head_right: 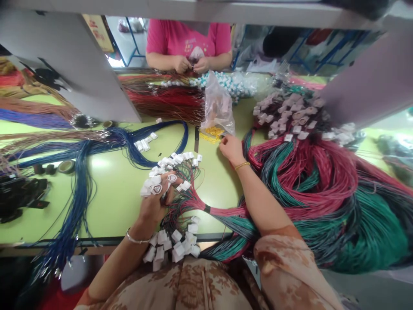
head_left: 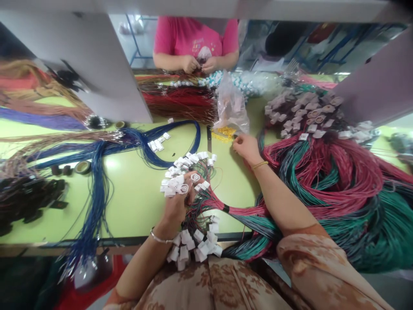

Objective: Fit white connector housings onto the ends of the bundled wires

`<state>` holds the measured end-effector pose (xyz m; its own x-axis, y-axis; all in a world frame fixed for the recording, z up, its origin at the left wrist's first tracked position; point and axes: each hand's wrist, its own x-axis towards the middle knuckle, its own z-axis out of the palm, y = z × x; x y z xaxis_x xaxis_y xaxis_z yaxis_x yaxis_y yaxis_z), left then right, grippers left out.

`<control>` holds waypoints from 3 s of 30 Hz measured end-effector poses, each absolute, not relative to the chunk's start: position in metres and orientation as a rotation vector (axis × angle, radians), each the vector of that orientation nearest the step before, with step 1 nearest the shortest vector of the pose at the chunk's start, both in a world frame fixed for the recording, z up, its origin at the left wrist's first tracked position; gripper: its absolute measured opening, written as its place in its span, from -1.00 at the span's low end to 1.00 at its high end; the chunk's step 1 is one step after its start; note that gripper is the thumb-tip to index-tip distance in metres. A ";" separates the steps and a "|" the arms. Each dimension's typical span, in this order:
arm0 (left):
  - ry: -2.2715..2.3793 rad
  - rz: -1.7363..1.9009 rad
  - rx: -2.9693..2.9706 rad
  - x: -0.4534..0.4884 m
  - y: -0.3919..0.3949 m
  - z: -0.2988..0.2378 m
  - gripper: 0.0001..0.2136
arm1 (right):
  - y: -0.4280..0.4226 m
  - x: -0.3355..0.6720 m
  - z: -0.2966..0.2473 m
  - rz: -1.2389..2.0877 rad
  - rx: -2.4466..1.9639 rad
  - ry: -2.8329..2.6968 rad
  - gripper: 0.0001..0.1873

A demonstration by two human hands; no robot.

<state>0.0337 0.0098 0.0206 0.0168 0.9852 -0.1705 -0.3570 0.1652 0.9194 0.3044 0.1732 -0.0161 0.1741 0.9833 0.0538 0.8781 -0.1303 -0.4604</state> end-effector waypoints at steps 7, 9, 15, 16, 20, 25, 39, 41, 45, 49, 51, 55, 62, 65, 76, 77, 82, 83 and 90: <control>0.977 1.290 0.794 0.031 0.011 0.018 -0.74 | 0.173 0.308 -0.011 0.381 -2.091 -1.795 -0.77; 0.968 1.292 0.786 0.031 0.011 0.018 -0.77 | 0.174 0.305 -0.012 0.384 -2.084 -1.797 -0.80; 0.933 1.302 0.731 0.032 0.012 0.019 -0.71 | 0.172 0.293 -0.012 0.475 -1.986 -1.771 -0.91; 0.937 1.302 0.731 0.032 0.012 0.020 -0.71 | 0.170 0.291 -0.010 0.504 -1.965 -1.761 -0.92; 0.977 1.284 0.765 0.032 0.011 0.022 -0.70 | 0.157 0.278 0.000 0.782 -1.795 -1.631 -0.95; 1.078 1.302 0.836 0.034 0.010 0.021 -0.70 | 0.122 0.241 0.033 1.424 -1.223 -1.333 -0.79; 1.120 1.444 0.888 0.038 0.012 0.023 -0.79 | 0.058 0.198 0.063 0.990 -0.991 -1.942 -0.88; 1.173 1.490 0.999 0.036 0.012 0.022 -0.82 | 0.056 0.196 0.063 0.830 -0.921 -2.000 -0.85; 1.248 1.572 1.122 0.033 0.011 0.018 -0.88 | 0.056 0.192 0.058 0.721 -0.819 -2.019 -0.82; 1.261 1.546 1.201 0.033 0.011 0.021 -0.92 | 0.055 0.190 0.054 0.700 -0.869 -2.022 -0.84; 1.266 1.530 1.229 0.032 0.012 0.022 -0.92 | 0.053 0.189 0.053 0.700 -0.908 -1.997 -0.85; 1.285 1.526 1.225 0.032 0.012 0.020 -0.91 | 0.051 0.189 0.054 0.695 -0.945 -2.001 -0.87; 1.343 1.535 1.188 0.032 0.010 0.010 -0.92 | 0.046 0.187 0.053 0.660 -1.087 -2.100 -0.91; 1.370 1.549 1.115 0.031 0.011 0.005 -0.91 | 0.037 0.176 0.046 0.660 -1.008 -2.136 -0.80; 1.321 1.522 0.947 0.035 0.009 0.016 -0.73 | 0.061 0.193 0.057 0.972 -1.002 -1.960 -0.93; 1.287 1.521 0.871 0.035 0.010 0.015 -0.65 | 0.060 0.196 0.061 1.067 -0.937 -2.037 -0.93; 1.091 1.358 0.850 0.033 0.010 0.016 -0.67 | 0.044 0.200 0.067 1.768 -0.264 -2.497 -0.88; 1.082 1.296 0.906 0.032 0.009 0.017 -0.72 | 0.047 0.203 0.066 1.846 -0.189 -2.536 -0.88; 0.982 1.024 1.063 0.024 0.006 0.008 -0.63 | 0.137 0.273 0.040 0.777 -1.701 -1.957 -0.87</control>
<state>0.0237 0.0060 0.0083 0.2307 0.9647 -0.1267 -0.1673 0.1676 0.9716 0.2728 0.1369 0.0395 -0.1538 0.9873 -0.0390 0.7454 0.0901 -0.6605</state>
